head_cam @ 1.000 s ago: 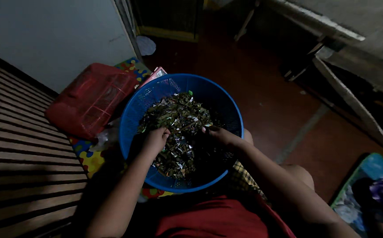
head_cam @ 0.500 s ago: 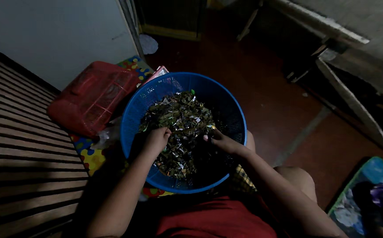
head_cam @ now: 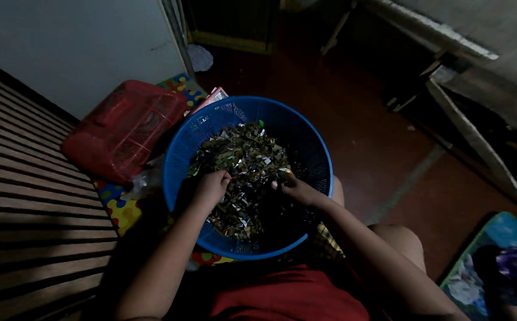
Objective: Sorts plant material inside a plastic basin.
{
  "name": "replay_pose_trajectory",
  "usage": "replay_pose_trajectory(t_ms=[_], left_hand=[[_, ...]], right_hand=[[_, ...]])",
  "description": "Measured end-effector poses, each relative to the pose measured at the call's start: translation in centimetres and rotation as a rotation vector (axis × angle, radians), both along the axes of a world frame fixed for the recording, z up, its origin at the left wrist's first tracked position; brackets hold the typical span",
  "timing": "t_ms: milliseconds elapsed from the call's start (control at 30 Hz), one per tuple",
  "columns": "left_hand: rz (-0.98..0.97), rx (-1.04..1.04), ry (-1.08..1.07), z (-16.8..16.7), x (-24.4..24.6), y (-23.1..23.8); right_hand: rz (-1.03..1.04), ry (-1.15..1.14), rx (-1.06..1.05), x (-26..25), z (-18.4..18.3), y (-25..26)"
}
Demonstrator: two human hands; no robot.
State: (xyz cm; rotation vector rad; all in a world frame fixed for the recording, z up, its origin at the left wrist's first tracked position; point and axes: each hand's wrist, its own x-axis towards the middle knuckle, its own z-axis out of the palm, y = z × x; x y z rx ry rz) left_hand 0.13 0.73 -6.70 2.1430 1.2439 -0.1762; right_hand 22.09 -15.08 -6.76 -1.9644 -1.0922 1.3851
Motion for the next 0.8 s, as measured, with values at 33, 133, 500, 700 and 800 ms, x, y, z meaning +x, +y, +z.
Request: replay_pose_trajectory(t_ms=[33, 133, 500, 700, 800], left_hand=[[0.002, 0.0, -0.002, 0.0, 0.0, 0.0], [0.011, 0.004, -0.007, 0.0, -0.1, 0.0], [0.009, 0.008, 0.011, 0.1, 0.0, 0.0], [0.006, 0.0, 0.016, 0.0, 0.0, 0.1], [-0.001, 0.006, 0.019, 0.0, 0.0, 0.1]], right_hand=[[-0.012, 0.009, 0.008, 0.0, 0.1, -0.1], [-0.133, 0.098, 0.066, 0.0, -0.1, -0.7], [-0.059, 0.082, -0.026, 0.0, -0.1, -0.9], [-0.016, 0.035, 0.012, 0.2, -0.1, -0.1], [0.022, -0.056, 0.062, 0.4, -0.3, -0.2]])
